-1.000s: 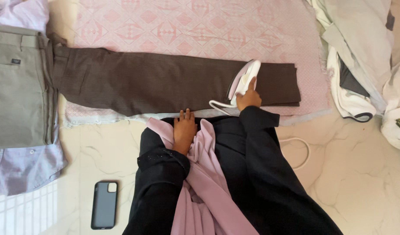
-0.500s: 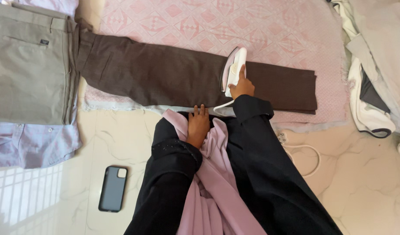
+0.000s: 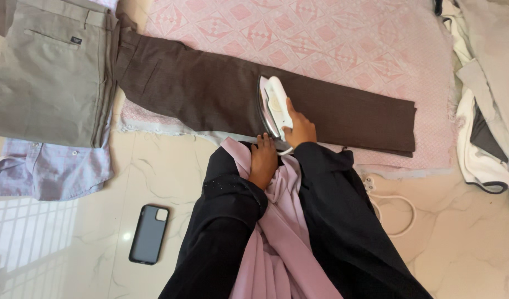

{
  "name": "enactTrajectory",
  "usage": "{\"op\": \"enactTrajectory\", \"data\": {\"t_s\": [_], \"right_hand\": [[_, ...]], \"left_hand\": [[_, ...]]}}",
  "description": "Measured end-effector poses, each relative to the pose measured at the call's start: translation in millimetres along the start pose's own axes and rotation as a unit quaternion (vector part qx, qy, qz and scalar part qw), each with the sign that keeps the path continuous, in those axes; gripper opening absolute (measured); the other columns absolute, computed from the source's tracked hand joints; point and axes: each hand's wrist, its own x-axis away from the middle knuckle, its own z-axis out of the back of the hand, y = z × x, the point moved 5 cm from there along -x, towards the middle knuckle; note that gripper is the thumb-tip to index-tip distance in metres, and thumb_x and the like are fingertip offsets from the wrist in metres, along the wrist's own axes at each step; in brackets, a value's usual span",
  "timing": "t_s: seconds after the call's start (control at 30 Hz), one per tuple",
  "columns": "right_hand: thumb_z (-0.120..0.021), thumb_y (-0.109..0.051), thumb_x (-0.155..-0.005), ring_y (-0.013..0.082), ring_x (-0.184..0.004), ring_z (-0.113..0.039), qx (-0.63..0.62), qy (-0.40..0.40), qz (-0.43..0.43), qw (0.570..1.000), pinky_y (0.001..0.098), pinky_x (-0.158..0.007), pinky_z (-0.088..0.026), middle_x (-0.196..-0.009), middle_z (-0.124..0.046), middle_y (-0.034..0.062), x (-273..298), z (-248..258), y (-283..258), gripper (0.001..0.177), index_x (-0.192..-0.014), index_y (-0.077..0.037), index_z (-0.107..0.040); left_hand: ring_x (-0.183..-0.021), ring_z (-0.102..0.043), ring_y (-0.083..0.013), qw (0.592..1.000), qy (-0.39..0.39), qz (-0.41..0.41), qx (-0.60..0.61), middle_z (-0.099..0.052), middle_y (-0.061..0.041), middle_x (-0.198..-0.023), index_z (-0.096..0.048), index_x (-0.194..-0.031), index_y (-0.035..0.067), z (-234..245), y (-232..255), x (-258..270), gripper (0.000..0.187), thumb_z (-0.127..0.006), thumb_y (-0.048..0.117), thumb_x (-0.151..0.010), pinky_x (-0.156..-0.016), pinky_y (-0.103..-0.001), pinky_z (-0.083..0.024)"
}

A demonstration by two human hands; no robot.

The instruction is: The person irons a pair of brown trousers laid flat on a pink patterned mat on the floor. They use a white electric iron, moving it back and forth along the fabric while holding the trousers steady with their left hand.

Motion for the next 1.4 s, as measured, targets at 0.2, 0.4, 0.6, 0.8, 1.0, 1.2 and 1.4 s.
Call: {"op": "enactTrajectory", "data": {"t_s": [0.2,0.4,0.6,0.8,1.0,1.2,1.4], "right_hand": [[-0.081,-0.017,-0.081,0.0390,-0.104,-0.068,-0.020,0.019,-0.040,0.999,0.0493,-0.088,-0.053,-0.115,-0.071,0.0192,-45.9,-7.9,-11.6,0.097,-0.161,-0.027,-0.028],[-0.083,-0.014,-0.077,0.0380,-0.105,-0.071,-0.119,0.018,-0.074,0.990,0.0461,-0.090,-0.055,-0.122,-0.070,0.0191,22.6,0.1,-15.3,0.086,-0.150,-0.016,-0.037],[-0.080,-0.006,-0.079,0.0371,-0.123,-0.063,-0.121,0.075,0.042,0.989,0.0427,-0.098,-0.054,-0.144,-0.060,0.0191,14.7,-4.5,-20.2,0.072,-0.144,-0.017,-0.053],[-0.079,-0.009,-0.084,0.0381,-0.114,-0.065,-0.076,0.056,0.010,0.995,0.0481,-0.092,-0.052,-0.128,-0.066,0.0140,-64.2,-30.1,-42.5,0.071,-0.148,-0.021,-0.051],[-0.080,-0.013,-0.083,0.0401,-0.111,-0.064,-0.058,0.035,-0.002,0.998,0.0503,-0.090,-0.051,-0.125,-0.066,0.0164,-62.0,-32.6,-51.3,0.073,-0.149,-0.019,-0.049],[-0.080,-0.013,-0.083,0.0403,-0.113,-0.064,-0.048,0.016,-0.011,0.999,0.0502,-0.092,-0.051,-0.126,-0.067,0.0192,-1.5,-7.0,-20.9,0.072,-0.149,-0.018,-0.051],[-0.079,-0.012,-0.084,0.0399,-0.114,-0.065,-0.059,0.026,-0.003,0.998,0.0482,-0.092,-0.052,-0.126,-0.067,0.0200,42.0,8.0,5.2,0.072,-0.151,-0.016,-0.051]], "left_hand": [[-0.139,-0.046,-0.0386,0.997,-0.030,-0.013,0.067,-0.050,-0.016,-0.153,-0.058,-0.141,0.002,-6.8,-0.7,0.1,0.059,-0.061,0.032,-0.090,-0.102,-0.053,-0.046],[-0.124,-0.057,-0.0348,0.994,-0.068,-0.026,0.087,-0.068,-0.011,-0.117,-0.069,-0.120,0.007,13.8,0.0,3.4,0.040,-0.068,0.028,-0.086,-0.093,-0.048,-0.047],[-0.101,-0.061,-0.0274,0.995,-0.022,-0.024,0.094,-0.067,-0.007,-0.102,-0.072,-0.106,0.009,19.4,3.0,5.5,0.031,-0.072,0.029,-0.081,-0.080,-0.043,-0.045],[-0.096,-0.061,-0.0276,0.999,-0.014,-0.030,0.028,-0.068,-0.008,-0.103,-0.073,-0.104,0.010,10.6,4.0,-0.6,0.031,-0.069,0.029,-0.080,-0.077,-0.042,-0.045],[-0.112,-0.062,-0.0300,0.991,0.026,-0.040,0.122,-0.069,-0.009,-0.108,-0.073,-0.103,0.009,61.9,-7.5,11.6,0.025,-0.067,0.025,-0.083,-0.091,-0.042,-0.046],[-0.130,-0.057,-0.0361,0.941,0.187,0.000,0.281,-0.066,-0.015,-0.129,-0.067,-0.123,0.002,164.5,-71.7,94.9,0.032,-0.064,0.011,-0.092,-0.108,-0.047,-0.044],[-0.149,-0.031,-0.0427,0.928,0.014,0.371,-0.017,-0.040,-0.018,-0.160,-0.050,-0.151,0.019,148.9,-212.7,236.2,0.076,-0.075,0.041,-0.083,-0.111,-0.060,-0.035]]}}
